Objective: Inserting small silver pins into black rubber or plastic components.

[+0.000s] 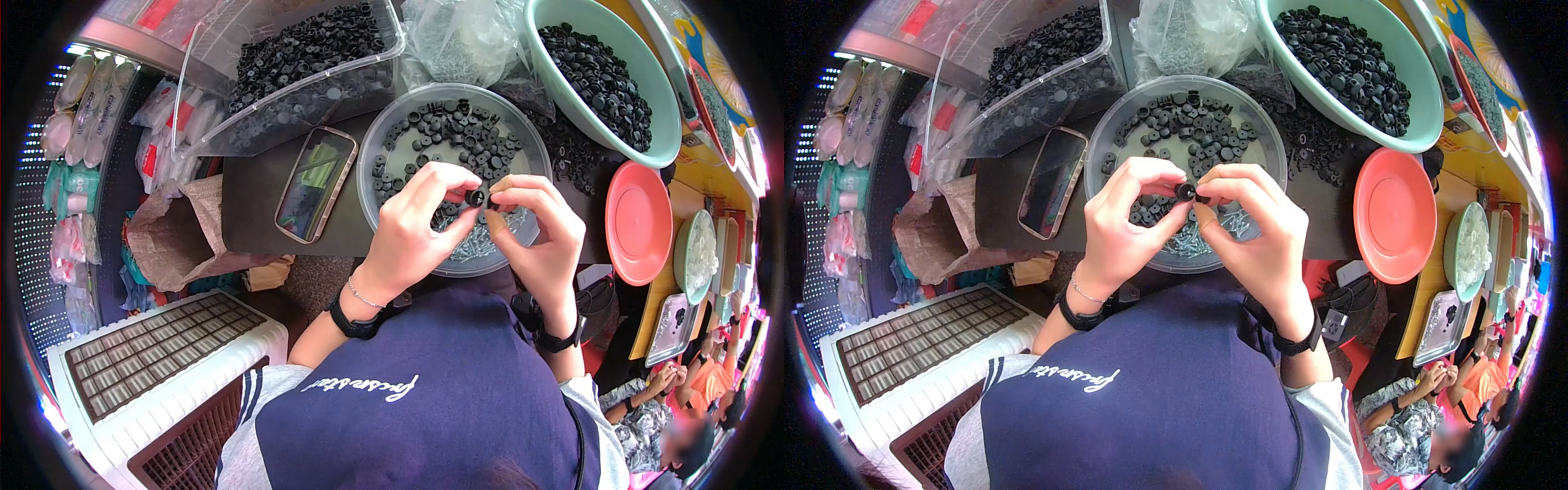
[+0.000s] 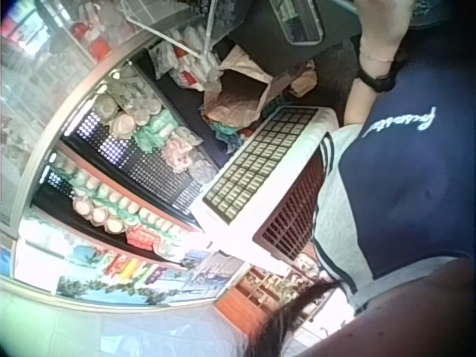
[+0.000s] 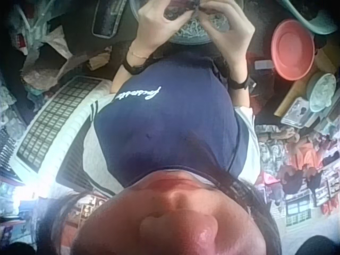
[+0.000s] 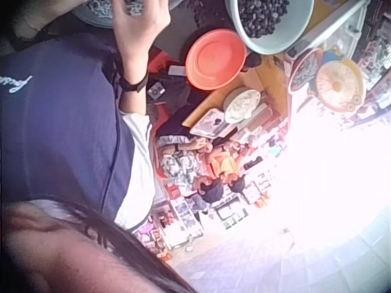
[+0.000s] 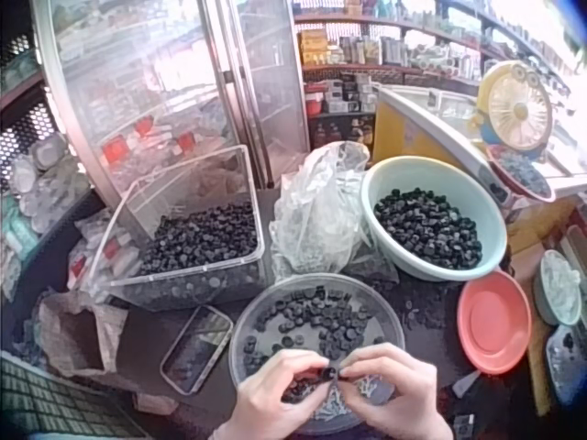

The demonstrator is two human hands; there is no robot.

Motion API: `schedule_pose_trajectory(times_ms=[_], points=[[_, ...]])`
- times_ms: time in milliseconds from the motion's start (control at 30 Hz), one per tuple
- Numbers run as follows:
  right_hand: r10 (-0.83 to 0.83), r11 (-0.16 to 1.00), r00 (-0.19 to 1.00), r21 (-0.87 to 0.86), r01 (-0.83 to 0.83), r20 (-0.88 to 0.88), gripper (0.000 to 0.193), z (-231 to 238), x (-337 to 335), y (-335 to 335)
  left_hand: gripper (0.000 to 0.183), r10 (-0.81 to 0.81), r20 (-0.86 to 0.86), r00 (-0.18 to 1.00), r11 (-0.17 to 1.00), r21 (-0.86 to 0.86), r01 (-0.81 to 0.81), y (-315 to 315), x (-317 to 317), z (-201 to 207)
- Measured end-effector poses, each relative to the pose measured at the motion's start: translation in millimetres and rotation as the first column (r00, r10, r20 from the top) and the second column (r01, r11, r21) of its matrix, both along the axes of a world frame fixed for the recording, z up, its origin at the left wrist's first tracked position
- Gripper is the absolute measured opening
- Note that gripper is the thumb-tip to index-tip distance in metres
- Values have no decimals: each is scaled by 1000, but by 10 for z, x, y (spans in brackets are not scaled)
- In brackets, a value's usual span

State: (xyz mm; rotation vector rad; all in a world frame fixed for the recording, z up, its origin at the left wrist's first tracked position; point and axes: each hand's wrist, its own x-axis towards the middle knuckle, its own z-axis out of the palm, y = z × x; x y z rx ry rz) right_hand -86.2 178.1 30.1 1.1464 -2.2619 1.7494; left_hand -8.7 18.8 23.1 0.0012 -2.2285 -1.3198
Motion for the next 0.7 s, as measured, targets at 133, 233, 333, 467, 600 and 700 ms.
schedule_pose_trajectory(times_ms=[133, 233, 333, 467, 600, 700], points=[[-15, 999, 997, 41, 12, 70, 22, 33, 26, -6, 34, -14, -13, 1000, 999, -32, 14, -5, 1, -8], [-4, 998, 1000, 58, 2, 28, 23, 27, 10, -1, 34, -17, -22, 1000, 999, -33, 16, -3, 1, -14], [41, 998, 997, 44, -44, 69, 23, 6, -11, 24, 33, -17, -28, 999, 999, -36, 16, -5, 2, -16], [197, 975, 843, -187, -117, 501, 22, -36, -29, 69, 37, -31, -71, 997, 997, -73, 26, -19, 19, -44], [372, 925, 568, -344, -162, 734, 16, -100, -127, 132, 44, -41, -105, 994, 999, -29, 38, 2, 43, -50], [370, 928, 516, -333, -166, 773, 10, -97, -112, 120, 50, -49, -116, 992, 998, -39, 45, 2, 44, -60]])
